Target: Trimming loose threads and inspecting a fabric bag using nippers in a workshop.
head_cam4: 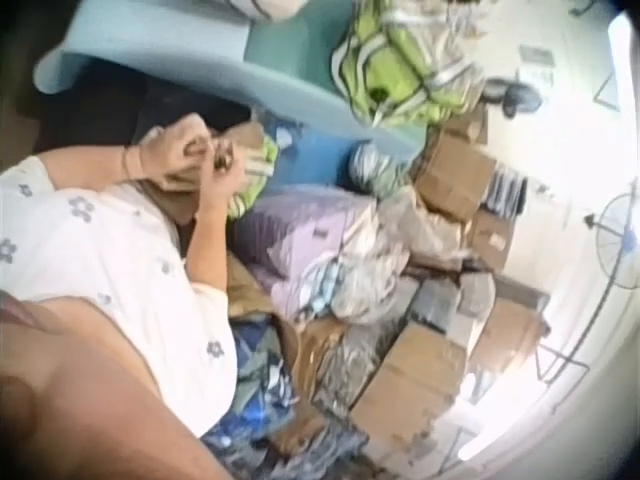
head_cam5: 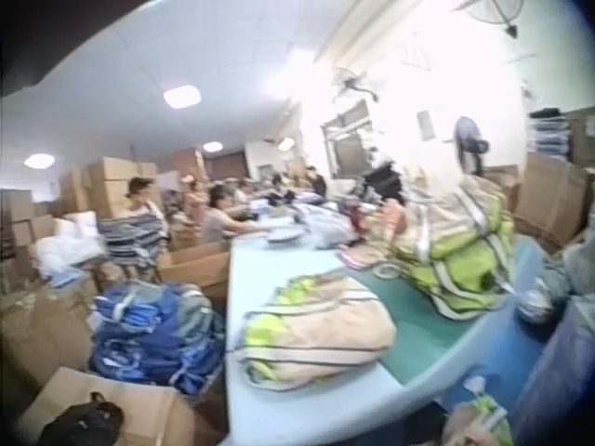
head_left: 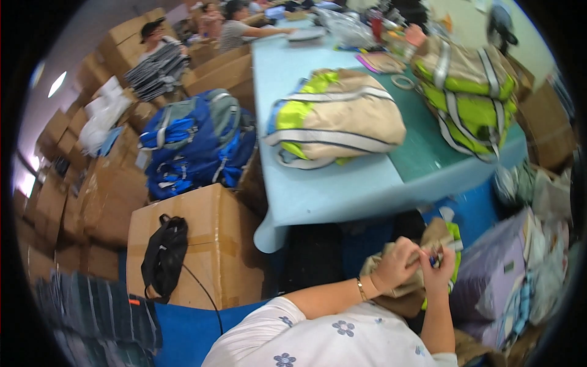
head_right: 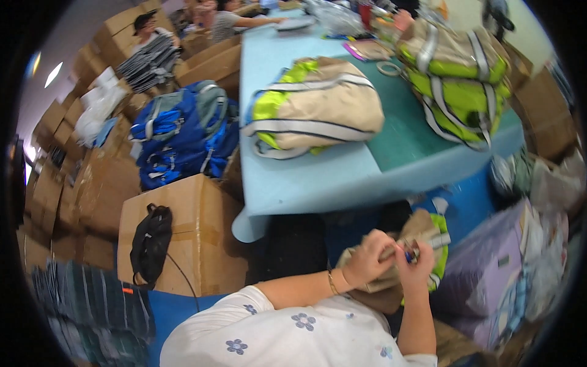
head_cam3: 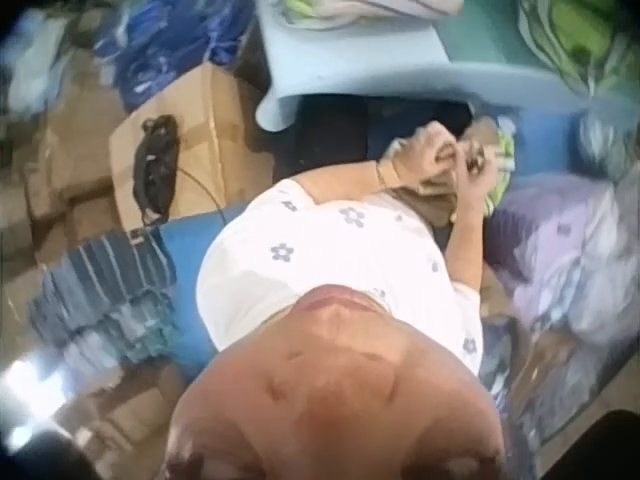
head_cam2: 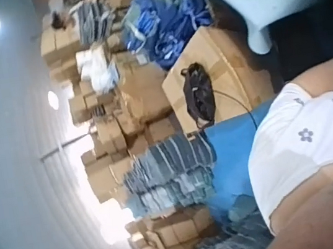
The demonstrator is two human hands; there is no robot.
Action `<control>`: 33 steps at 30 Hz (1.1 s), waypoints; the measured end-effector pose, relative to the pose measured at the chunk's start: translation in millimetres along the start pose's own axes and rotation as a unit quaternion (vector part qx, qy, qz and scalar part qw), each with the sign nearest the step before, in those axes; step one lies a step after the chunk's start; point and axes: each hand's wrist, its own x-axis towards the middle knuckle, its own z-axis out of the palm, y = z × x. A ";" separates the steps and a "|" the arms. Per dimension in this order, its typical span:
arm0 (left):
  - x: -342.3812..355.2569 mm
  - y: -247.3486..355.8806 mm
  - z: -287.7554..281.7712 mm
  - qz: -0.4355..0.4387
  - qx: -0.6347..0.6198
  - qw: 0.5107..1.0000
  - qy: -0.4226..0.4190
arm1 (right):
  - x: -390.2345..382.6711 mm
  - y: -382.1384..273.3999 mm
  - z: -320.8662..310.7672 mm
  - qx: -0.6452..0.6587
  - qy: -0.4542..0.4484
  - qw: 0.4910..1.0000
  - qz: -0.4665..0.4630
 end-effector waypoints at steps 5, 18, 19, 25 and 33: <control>1.9 0.6 0.7 0.012 0.009 1.000 -0.020 | 0.6 -2.1 2.1 0.064 0.015 0.996 0.067; 6.3 -5.4 -2.8 0.120 0.119 0.985 0.026 | -0.9 -9.3 7.2 0.190 -0.005 0.961 0.200; 7.3 -5.8 -3.9 0.126 0.118 0.985 0.015 | -2.8 -9.0 7.5 0.233 -0.004 0.942 0.241; 5.7 -15.2 -2.6 0.026 0.045 0.998 -0.033 | -2.0 -23.1 4.8 0.189 -0.022 0.964 0.185; 7.7 -1.6 -0.5 0.044 0.090 0.995 -0.023 | -1.5 -14.7 -3.3 0.186 -0.020 0.968 0.166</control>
